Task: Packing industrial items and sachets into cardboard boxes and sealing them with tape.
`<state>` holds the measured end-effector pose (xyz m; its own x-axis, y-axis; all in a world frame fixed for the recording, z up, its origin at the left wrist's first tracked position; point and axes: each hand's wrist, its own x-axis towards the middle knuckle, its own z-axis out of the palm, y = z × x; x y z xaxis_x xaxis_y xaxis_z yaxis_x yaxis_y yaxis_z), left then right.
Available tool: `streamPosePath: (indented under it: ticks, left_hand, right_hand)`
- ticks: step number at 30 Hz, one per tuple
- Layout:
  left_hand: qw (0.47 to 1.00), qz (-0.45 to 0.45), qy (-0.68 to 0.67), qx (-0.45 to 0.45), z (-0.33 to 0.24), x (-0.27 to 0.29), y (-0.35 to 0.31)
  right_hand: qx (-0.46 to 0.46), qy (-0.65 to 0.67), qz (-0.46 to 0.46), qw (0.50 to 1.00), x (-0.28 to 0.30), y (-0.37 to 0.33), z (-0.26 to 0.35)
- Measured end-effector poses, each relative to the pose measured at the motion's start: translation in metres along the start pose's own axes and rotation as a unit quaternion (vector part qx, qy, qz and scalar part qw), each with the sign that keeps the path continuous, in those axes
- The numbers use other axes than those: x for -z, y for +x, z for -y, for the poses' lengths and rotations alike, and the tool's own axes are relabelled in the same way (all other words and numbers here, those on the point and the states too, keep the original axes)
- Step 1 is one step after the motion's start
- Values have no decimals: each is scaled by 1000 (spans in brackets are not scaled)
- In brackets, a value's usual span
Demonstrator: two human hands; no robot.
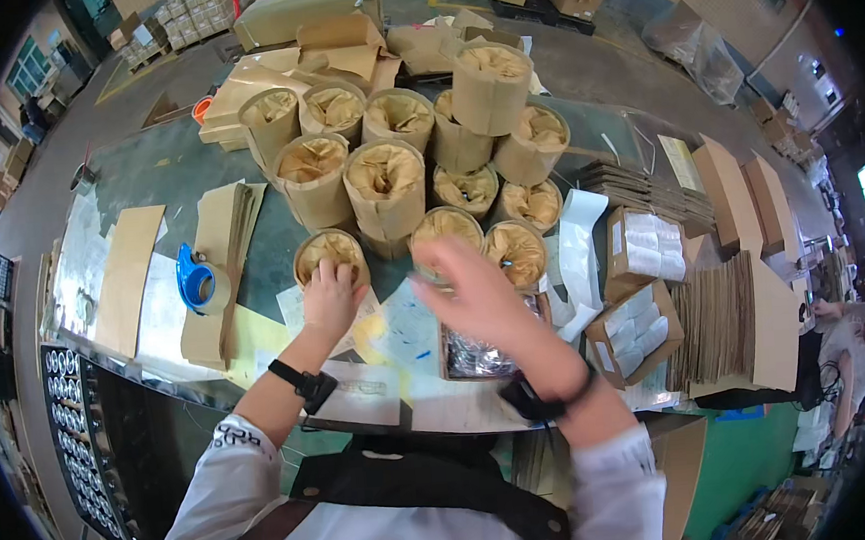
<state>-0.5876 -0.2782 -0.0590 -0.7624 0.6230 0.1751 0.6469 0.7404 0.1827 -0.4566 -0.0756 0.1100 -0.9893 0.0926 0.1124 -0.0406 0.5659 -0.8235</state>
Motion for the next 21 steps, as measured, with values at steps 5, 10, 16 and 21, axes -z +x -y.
streamPosePath:
  ticks: [5,10,16,21]
  left_hand:
    - [996,31,-43,-70,16,25,-29]
    - [992,31,-115,-44,24,38,-66]
    - [987,36,-62,-141,52,0,-65]
    - [990,63,-67,-110,50,14,-65]
  right_hand:
    - [-154,-379,67,910,-70,170,-13]
    - [-239,-287,-28,927,-54,162,-12]
    - [-103,278,-168,940,20,-57,-41]
    - [-186,445,-455,748,63,-360,45]
